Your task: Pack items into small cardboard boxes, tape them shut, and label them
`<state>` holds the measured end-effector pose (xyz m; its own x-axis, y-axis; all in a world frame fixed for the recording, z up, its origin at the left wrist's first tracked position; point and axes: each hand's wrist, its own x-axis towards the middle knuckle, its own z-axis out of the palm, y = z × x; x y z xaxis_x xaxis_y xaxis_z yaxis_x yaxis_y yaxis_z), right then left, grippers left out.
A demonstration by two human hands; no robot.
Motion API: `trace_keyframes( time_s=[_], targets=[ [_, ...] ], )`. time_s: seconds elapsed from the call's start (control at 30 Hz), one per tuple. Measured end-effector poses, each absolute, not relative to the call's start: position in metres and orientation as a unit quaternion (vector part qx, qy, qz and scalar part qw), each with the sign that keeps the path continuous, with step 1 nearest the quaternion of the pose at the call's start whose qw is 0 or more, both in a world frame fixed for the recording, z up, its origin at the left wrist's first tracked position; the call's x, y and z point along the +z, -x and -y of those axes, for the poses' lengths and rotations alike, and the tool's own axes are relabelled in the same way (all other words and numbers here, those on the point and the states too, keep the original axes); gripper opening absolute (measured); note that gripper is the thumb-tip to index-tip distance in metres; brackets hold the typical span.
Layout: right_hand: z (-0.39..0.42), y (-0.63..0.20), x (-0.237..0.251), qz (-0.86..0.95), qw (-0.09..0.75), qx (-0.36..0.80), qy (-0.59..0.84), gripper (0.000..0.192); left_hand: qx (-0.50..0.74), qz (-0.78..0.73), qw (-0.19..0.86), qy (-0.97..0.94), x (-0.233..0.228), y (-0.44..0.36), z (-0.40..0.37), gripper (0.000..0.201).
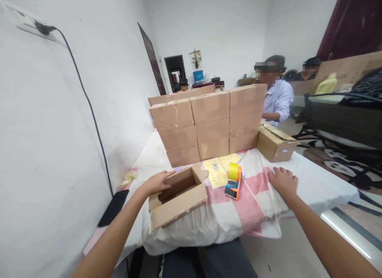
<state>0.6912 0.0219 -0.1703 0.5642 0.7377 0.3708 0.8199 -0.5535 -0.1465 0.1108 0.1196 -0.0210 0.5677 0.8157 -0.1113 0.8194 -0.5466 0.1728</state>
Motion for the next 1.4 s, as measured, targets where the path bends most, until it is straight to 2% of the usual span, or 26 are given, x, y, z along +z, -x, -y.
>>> trace_keyframes(
  time_s=[0.2,0.53,0.77,0.9,1.0,1.1,1.2,1.27,1.37,1.4],
  targets=[
    [-0.023,-0.691,-0.168,0.444,0.145,-0.124,0.876,0.04,-0.007,-0.414,0.08,-0.907,-0.02,-0.124,-0.138,0.071],
    [-0.021,-0.689,-0.164,0.446,0.141,-0.116,0.876,0.044,0.021,-0.444,0.079,-0.892,-0.036,-0.128,-0.15,0.07],
    [-0.017,-0.687,-0.161,0.448,0.156,-0.115,0.873,0.044,0.037,-0.468,0.035,-0.882,-0.032,-0.132,-0.139,0.079],
    [-0.013,-0.677,-0.152,0.481,0.16,-0.188,0.841,0.045,0.038,-0.483,-0.008,-0.875,-0.03,-0.135,-0.131,0.086],
    [-0.026,-0.652,-0.123,0.565,0.176,-0.194,0.782,0.04,0.057,-0.486,-0.026,-0.872,-0.025,-0.136,-0.122,0.087],
    [-0.06,-0.601,-0.072,0.608,0.212,-0.115,0.757,0.043,0.094,-0.474,-0.044,-0.874,-0.021,-0.136,-0.11,0.083],
    [-0.108,-0.528,-0.011,0.702,0.239,-0.071,0.667,0.05,0.11,-0.462,-0.045,-0.879,-0.02,-0.136,-0.098,0.073],
    [-0.141,-0.472,0.023,0.771,0.218,-0.05,0.596,0.048,0.104,-0.457,-0.029,-0.883,-0.02,-0.136,-0.093,0.065],
    [-0.185,-0.391,0.048,0.846,0.117,0.015,0.521,0.035,0.089,-0.463,-0.006,-0.882,-0.019,-0.135,-0.086,0.053],
    [-0.197,-0.366,0.049,0.858,0.079,0.043,0.505,0.037,0.081,-0.473,-0.003,-0.877,-0.018,-0.135,-0.084,0.048]
  ],
)
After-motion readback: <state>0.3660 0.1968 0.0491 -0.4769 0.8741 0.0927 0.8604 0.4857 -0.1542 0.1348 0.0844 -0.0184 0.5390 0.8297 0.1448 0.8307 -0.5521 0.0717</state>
